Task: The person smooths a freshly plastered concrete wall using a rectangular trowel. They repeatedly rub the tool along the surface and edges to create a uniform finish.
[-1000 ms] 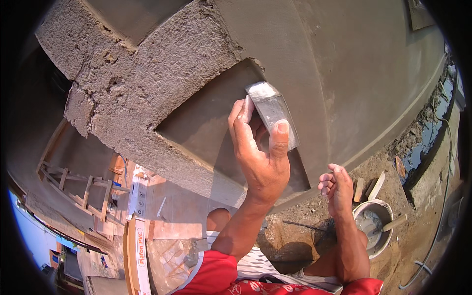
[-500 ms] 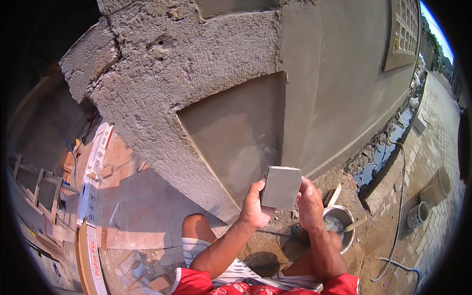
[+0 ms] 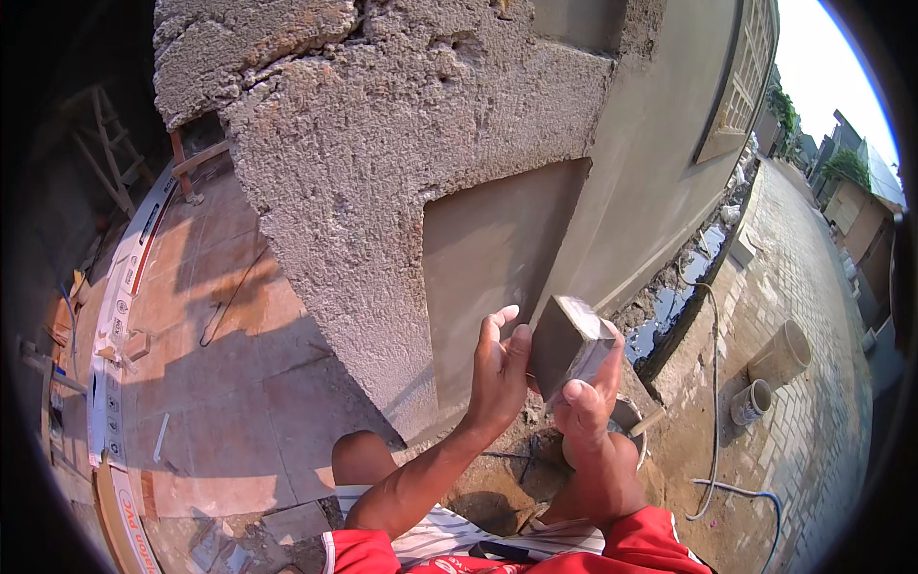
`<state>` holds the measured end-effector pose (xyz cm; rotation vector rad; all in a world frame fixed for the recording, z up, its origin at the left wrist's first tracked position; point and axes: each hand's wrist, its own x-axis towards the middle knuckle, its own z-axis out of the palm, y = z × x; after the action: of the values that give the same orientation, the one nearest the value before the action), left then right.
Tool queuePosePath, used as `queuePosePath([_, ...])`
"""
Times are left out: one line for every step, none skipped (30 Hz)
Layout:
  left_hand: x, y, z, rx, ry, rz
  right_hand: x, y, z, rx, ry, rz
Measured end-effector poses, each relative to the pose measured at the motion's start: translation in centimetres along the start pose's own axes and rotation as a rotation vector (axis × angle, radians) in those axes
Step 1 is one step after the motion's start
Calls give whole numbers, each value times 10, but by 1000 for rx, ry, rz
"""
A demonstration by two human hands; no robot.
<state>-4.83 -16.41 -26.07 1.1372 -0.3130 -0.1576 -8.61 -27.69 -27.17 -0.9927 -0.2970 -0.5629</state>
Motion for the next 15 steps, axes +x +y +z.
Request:
queuePosePath([-3,-1,-6,5,7,28,14,1,0,-209,18,-149])
queuePosePath([-5,-4,-11,6,7,57,38,-2,4,-336,26,-400])
queuePosePath([-8,-7,-16,13,8,85,63,-5,5,-428,13,-531])
queuePosePath([-12,-9,-22,74,6,74,84,-13,10,-588,66,-590])
queuePosePath([-16,-11,-30,102,7,76,107,-12,17,-544,106,-647])
queuePosePath([-19,-9,-36,122,5,83,130,-15,28,-614,149,-783])
queuePosePath([-22,-11,-36,119,-14,81,142,-24,32,-799,172,-846])
queuePosePath([-24,-11,-43,140,-11,77,153,-22,40,-949,199,-896])
queuePosePath([-26,-9,-50,163,-7,75,160,-18,47,-1098,227,-944])
queuePosePath([-27,-9,-51,167,-14,70,167,-2,42,-1001,262,-946])
queuePosePath([-27,-13,-47,154,-33,69,164,5,26,-1030,275,-922])
queuePosePath([-27,-16,-51,161,-36,69,153,22,12,-1036,290,-886])
queuePosePath([-28,-19,-52,165,-46,65,141,32,-5,-1048,311,-850])
queuePosePath([-31,-19,-55,175,-49,52,128,44,-21,-1048,307,-781])
queuePosePath([-33,-18,-55,179,-58,42,117,49,-38,-1052,302,-718])
